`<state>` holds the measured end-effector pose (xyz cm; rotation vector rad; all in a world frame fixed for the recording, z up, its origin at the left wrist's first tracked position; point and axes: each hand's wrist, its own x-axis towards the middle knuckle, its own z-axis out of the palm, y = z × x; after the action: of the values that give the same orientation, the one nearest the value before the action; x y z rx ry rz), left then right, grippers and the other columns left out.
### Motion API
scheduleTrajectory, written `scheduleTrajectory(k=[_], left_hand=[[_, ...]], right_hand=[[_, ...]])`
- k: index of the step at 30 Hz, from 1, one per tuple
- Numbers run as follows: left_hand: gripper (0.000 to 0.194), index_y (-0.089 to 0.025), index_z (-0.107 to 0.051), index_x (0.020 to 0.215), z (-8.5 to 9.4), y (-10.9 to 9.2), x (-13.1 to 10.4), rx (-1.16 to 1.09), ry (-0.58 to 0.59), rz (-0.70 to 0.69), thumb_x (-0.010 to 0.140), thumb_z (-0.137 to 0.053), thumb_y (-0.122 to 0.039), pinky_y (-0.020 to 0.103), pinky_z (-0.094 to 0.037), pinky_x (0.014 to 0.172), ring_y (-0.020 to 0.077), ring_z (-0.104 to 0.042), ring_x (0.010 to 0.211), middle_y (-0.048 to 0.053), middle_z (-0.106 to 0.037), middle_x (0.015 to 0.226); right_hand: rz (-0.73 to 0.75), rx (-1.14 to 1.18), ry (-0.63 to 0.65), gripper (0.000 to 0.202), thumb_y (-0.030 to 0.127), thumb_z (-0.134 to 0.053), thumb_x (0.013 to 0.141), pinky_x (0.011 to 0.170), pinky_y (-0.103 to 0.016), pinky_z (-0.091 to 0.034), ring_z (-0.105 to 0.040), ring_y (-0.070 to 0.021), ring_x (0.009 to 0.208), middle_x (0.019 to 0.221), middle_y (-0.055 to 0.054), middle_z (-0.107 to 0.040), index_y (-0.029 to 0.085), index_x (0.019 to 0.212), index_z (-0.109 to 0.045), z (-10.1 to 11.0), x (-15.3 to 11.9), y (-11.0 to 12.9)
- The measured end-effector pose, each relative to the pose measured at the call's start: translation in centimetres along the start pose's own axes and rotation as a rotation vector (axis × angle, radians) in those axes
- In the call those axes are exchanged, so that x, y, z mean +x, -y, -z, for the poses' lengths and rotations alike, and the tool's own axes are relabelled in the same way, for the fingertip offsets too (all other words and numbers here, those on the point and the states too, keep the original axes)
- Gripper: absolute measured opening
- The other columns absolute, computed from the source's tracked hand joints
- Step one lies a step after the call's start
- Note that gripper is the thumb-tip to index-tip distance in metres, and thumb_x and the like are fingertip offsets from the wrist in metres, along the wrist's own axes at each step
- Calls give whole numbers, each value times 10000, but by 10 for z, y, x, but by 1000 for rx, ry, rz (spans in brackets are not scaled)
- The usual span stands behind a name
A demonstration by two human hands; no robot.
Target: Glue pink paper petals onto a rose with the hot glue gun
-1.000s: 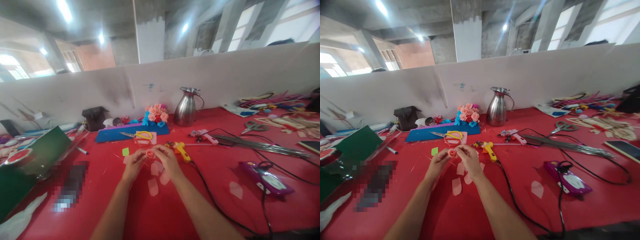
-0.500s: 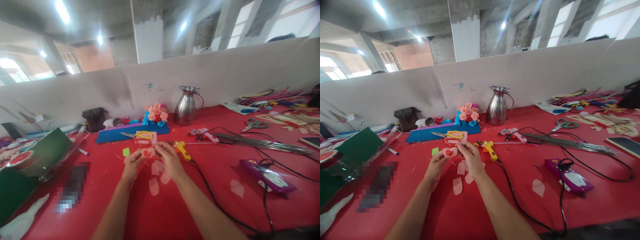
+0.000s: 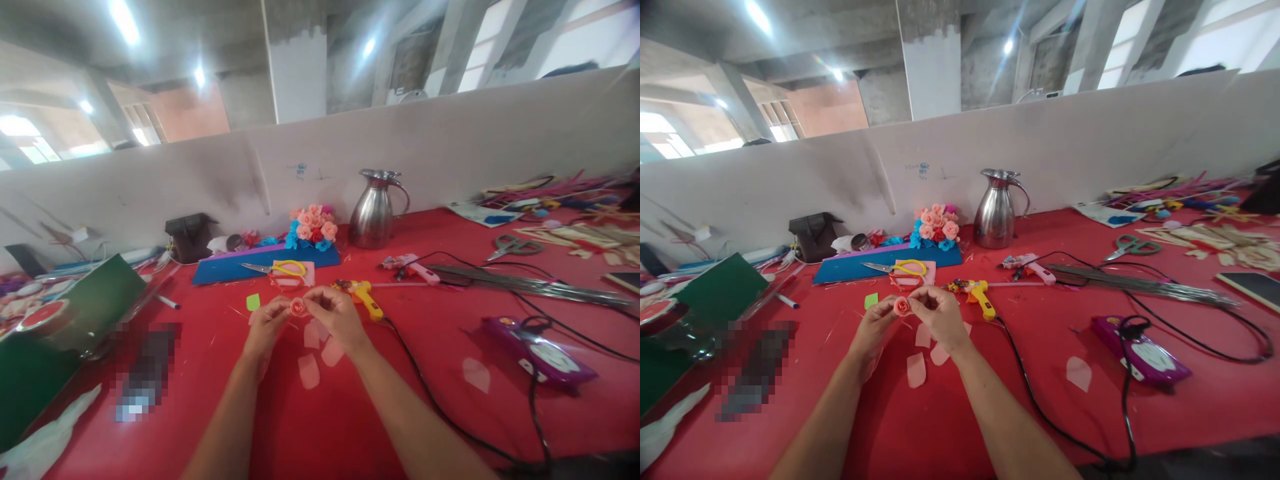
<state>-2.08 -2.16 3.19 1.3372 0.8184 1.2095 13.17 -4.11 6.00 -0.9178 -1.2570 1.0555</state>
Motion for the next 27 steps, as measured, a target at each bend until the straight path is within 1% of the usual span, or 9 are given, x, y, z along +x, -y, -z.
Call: scheduleTrajectory(k=[4,7,10,12,14,16,18,22,27], left_hand=[[220,-178,-706,856,0,1,0,0,-17,3,717,-650,-338,283,-430,787,172,-562,821,53,-641,874],[222,-176,-701,868,-2,2,0,-50,-42,15,712,-657,-327,287,-431,800,174,-567,838,52,-645,885],[211,-180,-699,872,-2,4,1,-98,-59,11,709,-663,-309,292,-428,814,175,-570,852,48,-648,894],[213,-181,-702,858,-2,5,1,-97,-73,-1,695,-675,-315,295,-432,805,177,-573,841,45,-649,880],[225,-177,-707,838,-1,5,2,-80,-80,-2,676,-689,-331,291,-438,772,175,-574,807,43,-648,853],[224,-172,-711,822,0,5,2,-59,-71,-2,669,-694,-335,280,-438,743,165,-570,774,42,-641,831],[201,-173,-713,826,1,4,2,-28,-40,-11,687,-681,-314,272,-431,744,152,-560,765,38,-627,825],[166,-188,-714,856,3,6,3,47,5,-43,737,-635,-271,264,-426,749,143,-546,780,34,-594,831],[147,-201,-722,839,7,7,6,195,-34,-165,730,-637,-252,253,-435,707,145,-546,765,37,-585,806]], right_hand=[[-34,57,-63,111,309,-670,685,503,-236,-328,-431,-96,516,566,41,-521,206,712,-639,-1,0,3],[-53,131,-116,119,310,-669,681,507,-235,-332,-435,-96,517,564,46,-517,215,744,-637,-2,1,5],[-59,177,-151,130,342,-634,711,506,-235,-329,-424,-95,505,545,45,-512,213,731,-629,-2,1,5],[-71,173,-140,178,378,-602,736,489,-236,-307,-399,-93,486,525,44,-499,208,683,-617,-1,2,5],[-87,146,-80,215,387,-598,740,488,-239,-297,-391,-93,486,519,42,-489,202,631,-603,0,2,5],[-86,106,-12,191,359,-626,722,522,-241,-326,-427,-99,522,544,37,-513,198,621,-615,0,2,3],[-65,62,16,137,325,-654,700,579,-249,-366,-481,-113,581,602,26,-567,199,648,-641,0,2,0],[-15,-10,-11,99,300,-656,698,601,-258,-395,-518,-129,615,657,11,-609,203,710,-666,0,1,-5],[37,-47,-37,115,300,-631,711,618,-254,-415,-548,-140,641,688,-2,-635,195,745,-661,-1,-1,2]])
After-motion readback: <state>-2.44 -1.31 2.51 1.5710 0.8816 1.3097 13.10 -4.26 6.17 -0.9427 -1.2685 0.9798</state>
